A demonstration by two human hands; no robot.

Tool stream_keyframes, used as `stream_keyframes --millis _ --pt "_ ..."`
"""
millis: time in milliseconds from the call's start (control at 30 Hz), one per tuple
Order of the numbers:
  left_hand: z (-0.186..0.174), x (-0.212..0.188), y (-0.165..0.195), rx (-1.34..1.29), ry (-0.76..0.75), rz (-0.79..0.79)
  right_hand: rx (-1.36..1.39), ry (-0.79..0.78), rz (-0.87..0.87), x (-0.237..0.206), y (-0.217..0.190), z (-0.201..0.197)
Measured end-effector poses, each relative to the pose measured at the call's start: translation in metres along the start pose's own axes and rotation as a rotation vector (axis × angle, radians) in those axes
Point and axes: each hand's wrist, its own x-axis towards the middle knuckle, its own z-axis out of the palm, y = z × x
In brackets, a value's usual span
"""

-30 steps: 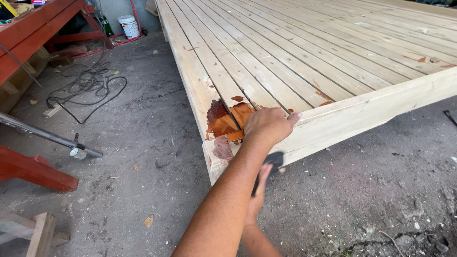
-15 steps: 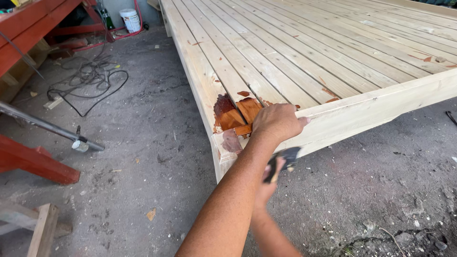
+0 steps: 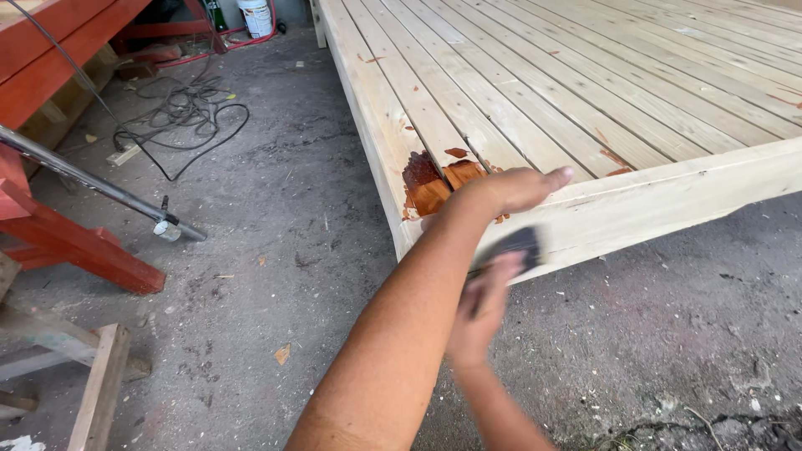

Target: The person sands a slatted wooden bed frame with a piece of sandpaper, working by hand over the corner, rails, and legs of the frame, steadying the frame with the other hand while smoothing the wood surfaces.

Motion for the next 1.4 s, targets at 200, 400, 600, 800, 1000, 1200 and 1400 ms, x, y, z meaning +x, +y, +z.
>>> stream_keyframes --millis 200,400,600,800,1000,1200,1400 --pt "-0.009 -0.007 -0.01 -0.385 -0.011 0.16 -0.033 0.111 0.015 0.039 0.042 -0.013" --pt "-0.006 -0.003 -0.013 -0.287 0.069 0.148 0.127 0.255 0.298 0.088 0.042 -0.029" --pt "-0.003 0.004 -0.017 -0.174 0.149 0.131 -0.007 -0.133 -0.101 -0.01 0.025 0.001" --pt "-0.004 0.007 -0.019 -0.198 0.149 0.097 -0.069 0.114 0.056 0.094 0.073 -0.031" --pt "-0.005 0.01 -0.019 -0.333 0.199 0.05 -0.249 0.109 -0.014 0.095 0.027 -0.009" --pt "0.0 0.014 -0.024 -0.193 0.266 0.119 -0.162 0.0 -0.183 0.067 0.055 -0.016" --pt "0.011 0.015 -0.018 0.006 0.233 0.013 0.413 0.415 0.61 0.131 0.071 -0.032"
